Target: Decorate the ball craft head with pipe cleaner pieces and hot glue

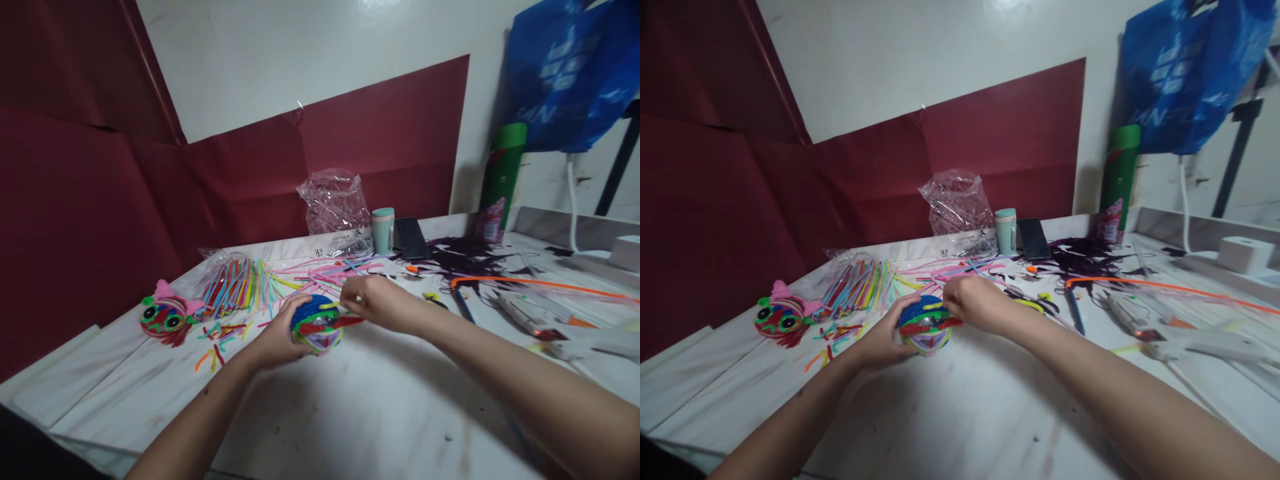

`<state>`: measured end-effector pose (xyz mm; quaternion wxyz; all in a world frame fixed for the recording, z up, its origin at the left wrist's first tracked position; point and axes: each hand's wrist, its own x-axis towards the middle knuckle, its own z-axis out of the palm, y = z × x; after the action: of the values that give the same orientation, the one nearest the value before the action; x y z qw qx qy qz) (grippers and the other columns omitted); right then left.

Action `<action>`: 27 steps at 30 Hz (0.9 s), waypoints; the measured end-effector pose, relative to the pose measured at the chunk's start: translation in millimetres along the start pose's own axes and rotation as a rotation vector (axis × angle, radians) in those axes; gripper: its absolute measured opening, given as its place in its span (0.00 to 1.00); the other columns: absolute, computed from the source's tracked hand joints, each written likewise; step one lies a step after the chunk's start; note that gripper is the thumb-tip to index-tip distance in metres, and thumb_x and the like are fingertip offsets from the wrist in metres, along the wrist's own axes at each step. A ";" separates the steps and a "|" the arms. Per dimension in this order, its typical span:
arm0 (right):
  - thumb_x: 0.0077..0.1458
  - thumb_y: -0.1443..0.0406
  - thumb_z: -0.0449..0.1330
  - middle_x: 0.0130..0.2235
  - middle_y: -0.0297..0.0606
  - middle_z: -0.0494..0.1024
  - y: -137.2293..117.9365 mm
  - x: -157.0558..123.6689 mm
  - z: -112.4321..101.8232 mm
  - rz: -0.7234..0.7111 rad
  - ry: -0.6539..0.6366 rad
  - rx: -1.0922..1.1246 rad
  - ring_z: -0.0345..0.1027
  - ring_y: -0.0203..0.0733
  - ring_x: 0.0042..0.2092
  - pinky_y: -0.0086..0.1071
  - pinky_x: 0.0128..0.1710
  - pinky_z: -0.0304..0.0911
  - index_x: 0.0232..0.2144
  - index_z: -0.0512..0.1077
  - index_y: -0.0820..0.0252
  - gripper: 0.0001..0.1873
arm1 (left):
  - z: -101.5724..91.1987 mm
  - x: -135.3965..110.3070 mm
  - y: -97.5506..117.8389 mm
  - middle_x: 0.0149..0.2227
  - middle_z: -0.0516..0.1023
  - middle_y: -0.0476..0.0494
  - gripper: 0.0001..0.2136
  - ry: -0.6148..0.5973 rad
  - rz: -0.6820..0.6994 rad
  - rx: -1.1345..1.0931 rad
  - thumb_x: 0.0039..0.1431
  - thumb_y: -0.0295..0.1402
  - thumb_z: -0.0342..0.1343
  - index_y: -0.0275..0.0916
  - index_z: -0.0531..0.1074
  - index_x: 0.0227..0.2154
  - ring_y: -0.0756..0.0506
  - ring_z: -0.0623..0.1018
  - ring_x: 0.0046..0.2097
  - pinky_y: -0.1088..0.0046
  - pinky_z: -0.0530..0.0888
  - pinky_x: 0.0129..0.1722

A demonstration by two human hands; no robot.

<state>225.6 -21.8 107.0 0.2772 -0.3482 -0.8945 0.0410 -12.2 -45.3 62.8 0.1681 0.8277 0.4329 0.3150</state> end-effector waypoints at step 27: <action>0.54 0.70 0.57 0.32 0.38 0.72 -21.9 -5.3 29.3 -0.124 -0.112 -0.300 0.59 0.33 0.27 0.29 0.23 0.44 0.28 0.73 0.63 0.06 | -17.9 0.7 0.3 0.57 0.64 0.40 0.21 -0.243 -0.185 -0.476 0.58 0.42 0.52 0.40 0.63 0.53 0.38 0.61 0.60 0.60 0.58 0.58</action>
<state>200.3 -38.2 85.6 0.1739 -0.3270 -0.9244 -0.0906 -23.6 -44.8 76.6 0.4363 0.7537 0.3973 0.2895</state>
